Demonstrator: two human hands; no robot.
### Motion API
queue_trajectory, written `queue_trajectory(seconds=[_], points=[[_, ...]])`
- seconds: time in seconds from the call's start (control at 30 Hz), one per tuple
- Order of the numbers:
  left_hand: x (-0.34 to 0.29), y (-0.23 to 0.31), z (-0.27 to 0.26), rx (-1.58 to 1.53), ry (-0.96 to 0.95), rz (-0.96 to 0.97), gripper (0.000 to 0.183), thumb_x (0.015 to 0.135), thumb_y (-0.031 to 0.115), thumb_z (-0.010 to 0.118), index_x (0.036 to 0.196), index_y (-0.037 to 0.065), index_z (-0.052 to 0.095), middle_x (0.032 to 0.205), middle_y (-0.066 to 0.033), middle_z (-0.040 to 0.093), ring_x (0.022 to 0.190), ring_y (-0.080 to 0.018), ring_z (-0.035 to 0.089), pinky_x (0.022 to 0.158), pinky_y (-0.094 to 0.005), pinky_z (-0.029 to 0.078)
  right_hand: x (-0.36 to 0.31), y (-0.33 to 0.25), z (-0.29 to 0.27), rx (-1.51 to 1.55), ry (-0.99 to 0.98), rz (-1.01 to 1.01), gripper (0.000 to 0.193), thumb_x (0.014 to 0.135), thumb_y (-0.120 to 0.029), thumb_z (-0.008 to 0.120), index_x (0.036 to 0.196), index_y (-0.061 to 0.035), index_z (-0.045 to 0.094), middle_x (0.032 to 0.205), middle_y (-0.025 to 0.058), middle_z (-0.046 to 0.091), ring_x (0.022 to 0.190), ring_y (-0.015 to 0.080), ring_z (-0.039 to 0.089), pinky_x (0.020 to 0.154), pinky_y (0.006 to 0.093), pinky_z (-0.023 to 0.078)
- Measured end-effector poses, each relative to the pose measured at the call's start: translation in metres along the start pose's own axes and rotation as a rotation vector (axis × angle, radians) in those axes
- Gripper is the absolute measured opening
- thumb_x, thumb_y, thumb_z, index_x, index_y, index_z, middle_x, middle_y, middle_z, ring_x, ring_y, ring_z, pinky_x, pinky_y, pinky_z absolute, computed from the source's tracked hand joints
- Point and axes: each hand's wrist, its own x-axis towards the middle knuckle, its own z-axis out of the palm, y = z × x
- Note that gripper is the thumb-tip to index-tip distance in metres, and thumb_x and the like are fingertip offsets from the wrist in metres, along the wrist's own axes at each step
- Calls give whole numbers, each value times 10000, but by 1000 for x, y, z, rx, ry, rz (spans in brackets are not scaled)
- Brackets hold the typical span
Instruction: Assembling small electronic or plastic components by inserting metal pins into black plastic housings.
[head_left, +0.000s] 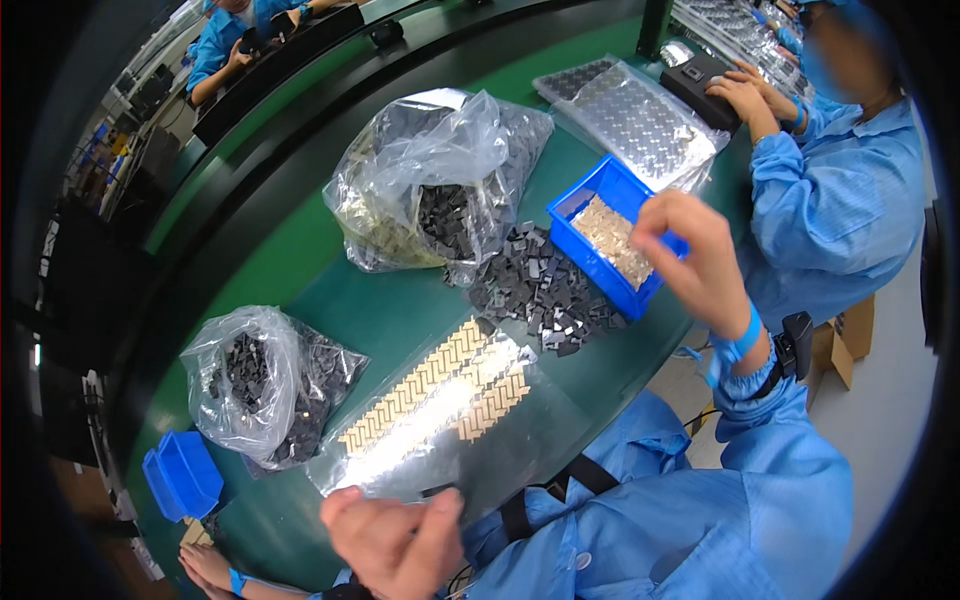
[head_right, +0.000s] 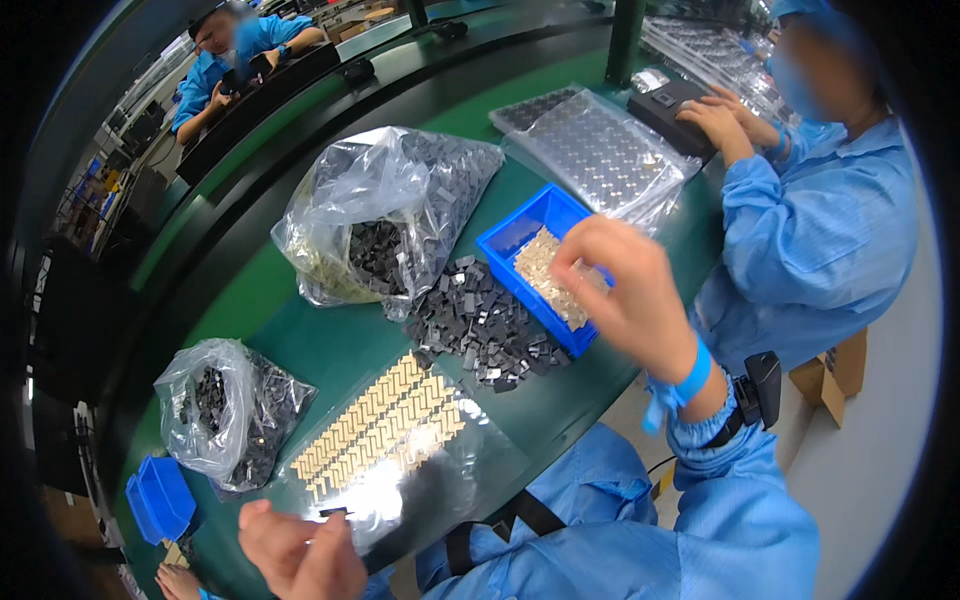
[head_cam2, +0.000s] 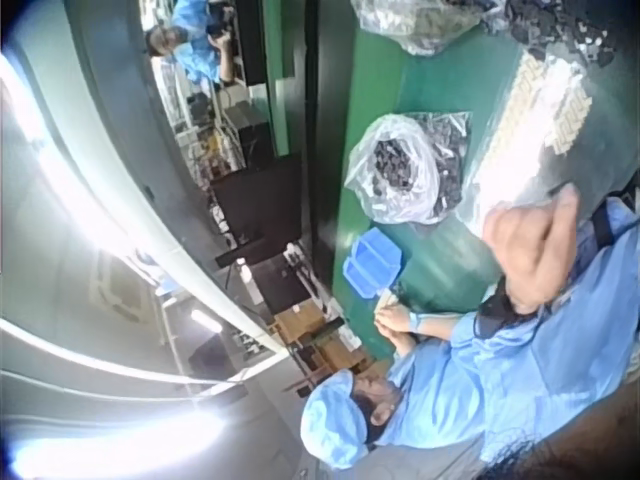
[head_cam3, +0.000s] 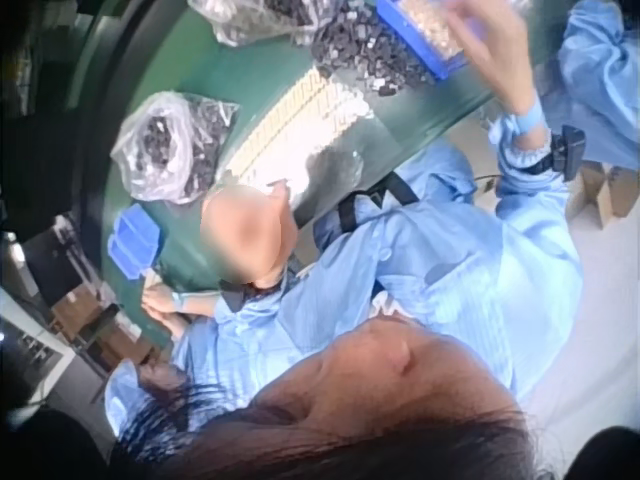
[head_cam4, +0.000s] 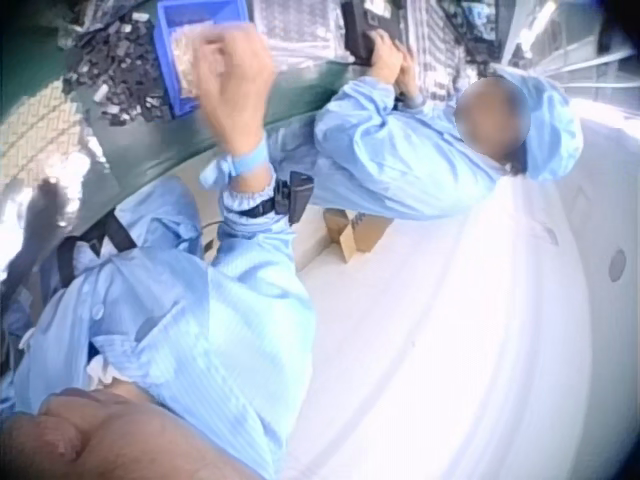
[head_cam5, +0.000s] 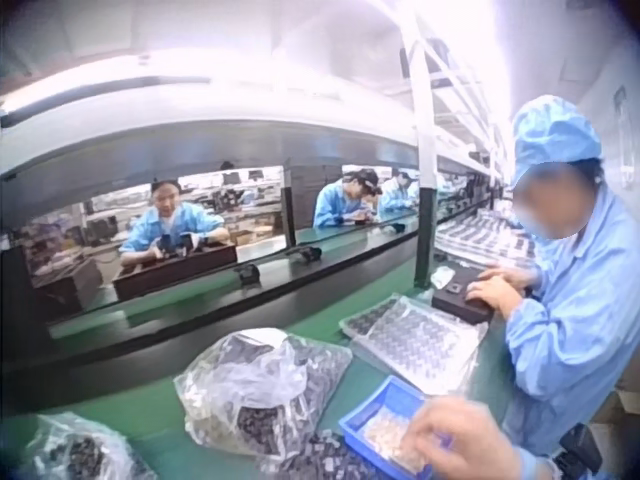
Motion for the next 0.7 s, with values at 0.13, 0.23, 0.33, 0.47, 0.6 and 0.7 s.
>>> queue_trajectory(seconds=[0.13, 0.23, 0.33, 0.47, 0.6, 0.7], points=[[-3, 1, 25, 74, -63, 228, 271, 646, -54, 656, 891, 64, 648, 775, -36, 519, 700, -183, 509, 749, -379, 393, -22, -44, 38, 849, -442, 43, 100, 827, -96, 598, 855, 1, 600, 859, 81, 581, 805, 183, 551, 729, 285, 438], [-15, -1, 34, 241, -68, 404, 162, 709, 141, 694, 854, 205, 661, 771, 63, 456, 757, -93, 460, 896, -364, 340, -34, -64, 55, 1141, -623, 98, 171, 853, -160, 591, 893, 6, 601, 864, 63, 568, 781, 137, 517, 701, 265, 424], [-16, -2, 38, 246, -49, 436, 158, 716, 143, 687, 866, 190, 664, 781, 56, 469, 769, -92, 470, 893, -358, 340, -39, -67, 60, 1222, -691, 159, 192, 860, -184, 587, 902, 3, 600, 866, 53, 568, 768, 122, 504, 695, 258, 421], [-15, -3, 39, 255, -78, 447, 153, 722, 152, 682, 868, 193, 666, 781, 57, 469, 772, -89, 471, 881, -352, 340, -40, -65, 62, 1261, -746, 186, 194, 861, -193, 587, 900, -3, 600, 868, 45, 568, 767, 110, 501, 695, 257, 421], [-12, -6, 45, 223, -57, 495, 144, 719, 159, 684, 861, 179, 667, 788, 50, 479, 758, -92, 478, 863, -362, 336, -42, -64, 59, 1248, -721, 167, 174, 862, -177, 581, 888, -5, 590, 858, 45, 560, 761, 107, 505, 691, 261, 425], [-9, -4, 49, 210, -62, 452, 147, 709, 180, 700, 849, 155, 660, 777, 37, 493, 738, -111, 487, 847, -376, 338, -44, -64, 54, 1206, -729, 193, 133, 855, -138, 570, 864, -6, 563, 845, 51, 538, 756, 121, 512, 687, 262, 429]])
